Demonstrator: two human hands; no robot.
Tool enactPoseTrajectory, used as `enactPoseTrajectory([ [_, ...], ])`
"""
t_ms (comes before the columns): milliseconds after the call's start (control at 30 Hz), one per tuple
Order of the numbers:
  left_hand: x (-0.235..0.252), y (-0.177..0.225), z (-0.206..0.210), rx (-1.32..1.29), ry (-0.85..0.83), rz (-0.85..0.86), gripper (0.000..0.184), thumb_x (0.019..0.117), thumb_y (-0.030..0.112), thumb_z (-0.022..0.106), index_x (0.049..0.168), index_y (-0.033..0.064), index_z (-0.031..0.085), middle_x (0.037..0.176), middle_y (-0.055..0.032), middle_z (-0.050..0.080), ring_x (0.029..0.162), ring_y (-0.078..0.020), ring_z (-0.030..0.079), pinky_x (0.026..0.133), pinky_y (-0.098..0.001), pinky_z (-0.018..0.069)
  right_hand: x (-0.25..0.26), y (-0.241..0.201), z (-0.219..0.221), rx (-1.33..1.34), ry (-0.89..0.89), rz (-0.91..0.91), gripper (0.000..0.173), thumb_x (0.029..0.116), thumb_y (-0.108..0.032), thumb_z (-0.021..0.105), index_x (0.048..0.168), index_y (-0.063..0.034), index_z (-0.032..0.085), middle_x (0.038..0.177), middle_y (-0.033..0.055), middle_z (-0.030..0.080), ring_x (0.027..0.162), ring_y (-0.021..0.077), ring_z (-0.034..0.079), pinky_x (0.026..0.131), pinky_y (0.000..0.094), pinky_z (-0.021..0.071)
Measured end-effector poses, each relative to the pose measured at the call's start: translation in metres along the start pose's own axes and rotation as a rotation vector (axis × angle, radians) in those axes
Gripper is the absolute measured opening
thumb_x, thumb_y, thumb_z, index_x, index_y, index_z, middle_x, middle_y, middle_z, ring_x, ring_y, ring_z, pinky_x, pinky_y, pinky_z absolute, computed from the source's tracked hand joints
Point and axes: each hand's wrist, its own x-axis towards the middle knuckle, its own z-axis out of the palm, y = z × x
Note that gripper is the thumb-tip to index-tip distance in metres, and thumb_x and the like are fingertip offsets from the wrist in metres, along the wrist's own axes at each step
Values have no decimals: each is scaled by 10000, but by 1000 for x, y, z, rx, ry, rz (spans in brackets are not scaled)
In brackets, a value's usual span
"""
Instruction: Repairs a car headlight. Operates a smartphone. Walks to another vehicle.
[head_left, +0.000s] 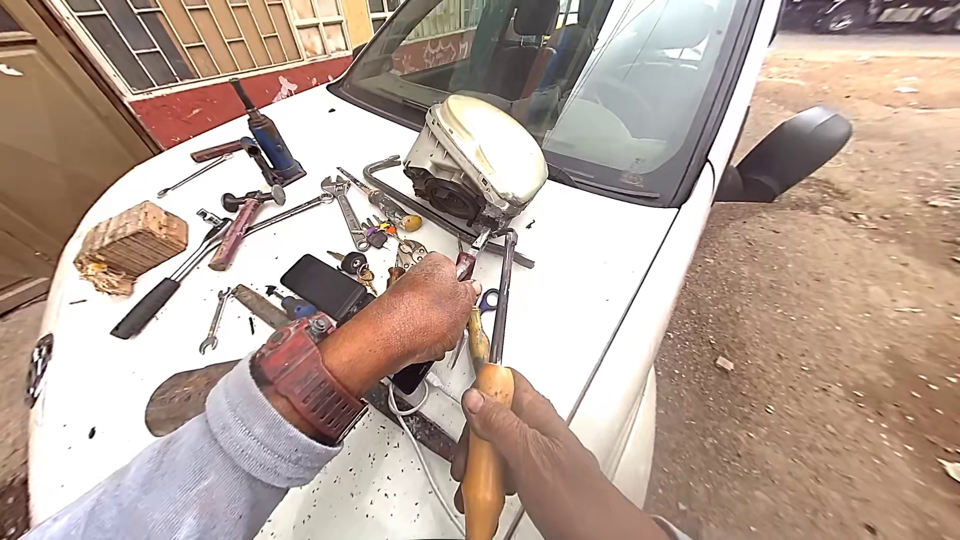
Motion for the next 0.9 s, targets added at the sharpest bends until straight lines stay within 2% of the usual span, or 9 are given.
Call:
enactPoseTrajectory([
  [167, -2, 4, 1, 0, 10, -39, 337, 1107, 347, 460, 1028, 41, 577, 801, -126, 686, 578, -208, 663, 546, -327, 566, -5, 7, -7, -2, 11, -62, 355, 1067, -308, 527, 1261, -18, 462, 832, 156, 683, 704, 303, 717, 635, 461, 637],
  [267, -3, 4, 3, -11, 24, -50, 330, 1106, 343, 465, 1028, 43, 579, 818, -125, 691, 588, -204, 670, 554, -323, 572, -15, 8, -12, 14, 67, -112, 331, 1073, -288, 515, 1228, 0, 470, 800, 164, 677, 675, 313, 712, 615, 472, 636],
  [500, -3, 2, 2, -13, 36, -45, 317, 1101, 345, 482, 1031, 51, 576, 828, -122, 709, 600, -220, 690, 557, -338, 589, -16, -1, -30, 21, -31, -112, 336, 1072, -330, 511, 1197, -19, 481, 776, 165, 663, 653, 313, 706, 599, 474, 635],
  [800, -4, 4, 2, -29, 42, -50, 323, 1098, 341, 495, 1017, 43, 588, 807, -122, 691, 577, -222, 673, 545, -333, 588, -19, -12, -32, -35, -29, -69, 315, 1059, -340, 537, 1168, -45, 520, 762, 135, 666, 606, 278, 685, 553, 434, 615],
  [900, -4, 3, 3, -22, 49, -37, 341, 1099, 343, 491, 985, 38, 593, 755, -123, 674, 555, -223, 653, 529, -331, 570, -22, -17, -29, -85, 4, -51, 320, 1056, -357, 544, 1164, -55, 535, 748, 122, 668, 589, 266, 681, 533, 421, 609],
])
